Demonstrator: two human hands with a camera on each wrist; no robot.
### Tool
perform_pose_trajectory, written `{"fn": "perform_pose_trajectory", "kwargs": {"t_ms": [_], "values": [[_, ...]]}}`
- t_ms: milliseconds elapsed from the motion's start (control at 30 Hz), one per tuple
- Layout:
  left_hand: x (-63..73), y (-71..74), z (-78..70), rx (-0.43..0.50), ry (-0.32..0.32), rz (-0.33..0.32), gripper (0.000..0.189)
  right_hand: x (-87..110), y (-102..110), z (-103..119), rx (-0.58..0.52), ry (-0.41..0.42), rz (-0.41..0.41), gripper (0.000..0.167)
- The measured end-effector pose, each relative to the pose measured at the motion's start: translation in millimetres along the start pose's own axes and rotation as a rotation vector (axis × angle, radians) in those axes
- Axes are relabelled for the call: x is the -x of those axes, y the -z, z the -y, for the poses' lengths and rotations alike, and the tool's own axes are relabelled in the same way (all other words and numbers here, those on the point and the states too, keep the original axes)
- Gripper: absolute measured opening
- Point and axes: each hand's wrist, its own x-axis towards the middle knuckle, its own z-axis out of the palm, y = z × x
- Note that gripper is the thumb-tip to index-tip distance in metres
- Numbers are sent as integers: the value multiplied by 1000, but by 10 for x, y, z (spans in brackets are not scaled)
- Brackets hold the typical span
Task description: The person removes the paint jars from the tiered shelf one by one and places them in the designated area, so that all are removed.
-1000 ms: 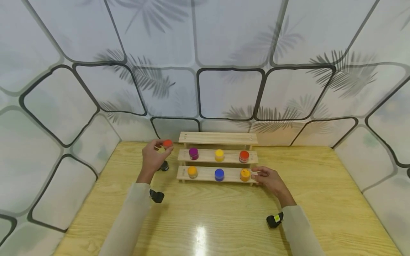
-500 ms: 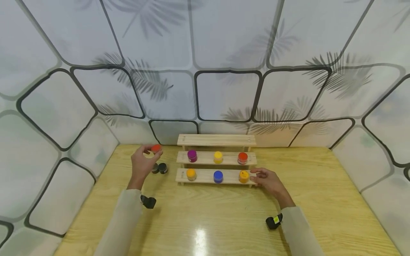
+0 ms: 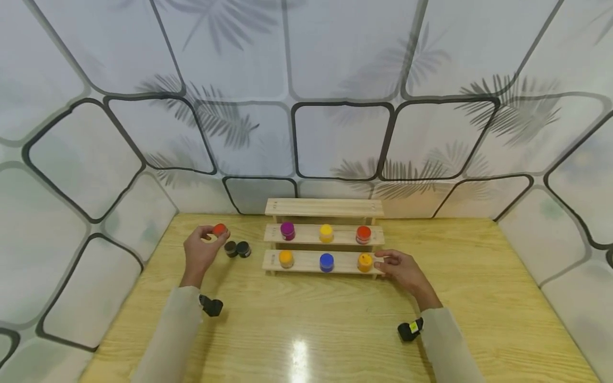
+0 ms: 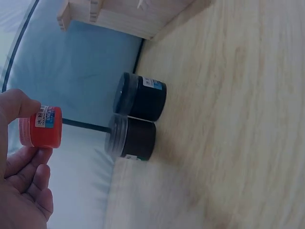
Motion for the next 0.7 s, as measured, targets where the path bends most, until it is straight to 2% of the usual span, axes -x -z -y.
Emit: {"fn": "perform_pose_trajectory", "kwargs": {"t_ms": [300,700], "values": [[2,41,105,-38,13,5,41,23,1,26,-21,-11,4,48],[15,88,208,-78,65,36,42,0,10,25,-31,-11,11,47]]}}
